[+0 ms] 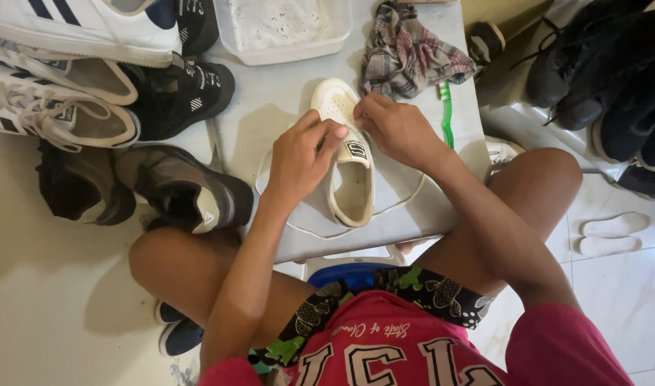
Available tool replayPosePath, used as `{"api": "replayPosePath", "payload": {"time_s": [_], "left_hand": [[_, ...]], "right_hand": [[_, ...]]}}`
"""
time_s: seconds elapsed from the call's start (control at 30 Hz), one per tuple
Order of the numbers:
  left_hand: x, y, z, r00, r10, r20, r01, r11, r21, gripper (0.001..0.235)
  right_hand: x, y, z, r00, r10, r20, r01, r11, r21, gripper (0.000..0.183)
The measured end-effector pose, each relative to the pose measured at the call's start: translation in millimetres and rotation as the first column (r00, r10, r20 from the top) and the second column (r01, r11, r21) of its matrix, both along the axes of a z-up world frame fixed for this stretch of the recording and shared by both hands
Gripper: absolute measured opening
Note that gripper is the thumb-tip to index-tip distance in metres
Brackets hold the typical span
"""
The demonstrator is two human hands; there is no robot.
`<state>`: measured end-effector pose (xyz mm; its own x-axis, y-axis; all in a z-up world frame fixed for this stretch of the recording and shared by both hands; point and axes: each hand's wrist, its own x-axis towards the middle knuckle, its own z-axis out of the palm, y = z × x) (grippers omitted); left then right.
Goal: The person laces a white sneaker by threading a white shoelace through the eyelets. They pull the lace through each hole, adjust the tension, and tie the laces into a knot.
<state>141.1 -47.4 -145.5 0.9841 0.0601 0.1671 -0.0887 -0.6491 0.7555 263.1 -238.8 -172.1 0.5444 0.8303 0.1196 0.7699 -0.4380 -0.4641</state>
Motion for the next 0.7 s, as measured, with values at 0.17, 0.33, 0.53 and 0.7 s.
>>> {"api": "replayPosePath", "payload": {"time_s": [0.17,0.33,0.53,0.7], "left_hand": [[1.2,0.7,-8.5,0.999,0.002,-0.034,0.000,0.999,0.044,0.059],[1.3,-0.3,-5.0,0.997,-0.015,-0.072,0.020,0.998,0.067,0.062],[2.5,-9.9,-9.7,0.993,-0.043,-0.109,0.060,0.987,0.152,0.066],[9.4,-0.2,12.1,0.998,0.057,0.035,-0.050,0.985,-0.166,0.065]], "right_hand": [[-1.0,1.2,0.6,1.000,-0.004,-0.009,0.004,1.000,-0.005,0.004],[-1.3,1.9,-2.3,1.000,-0.003,0.011,0.003,1.000,-0.009,0.005],[-4.0,2.5,-4.4,0.998,0.020,0.061,-0.019,1.000,-0.018,0.006],[-3.1,0.0,-1.5,1.000,0.007,0.020,-0.007,1.000,0.018,0.004]]}}
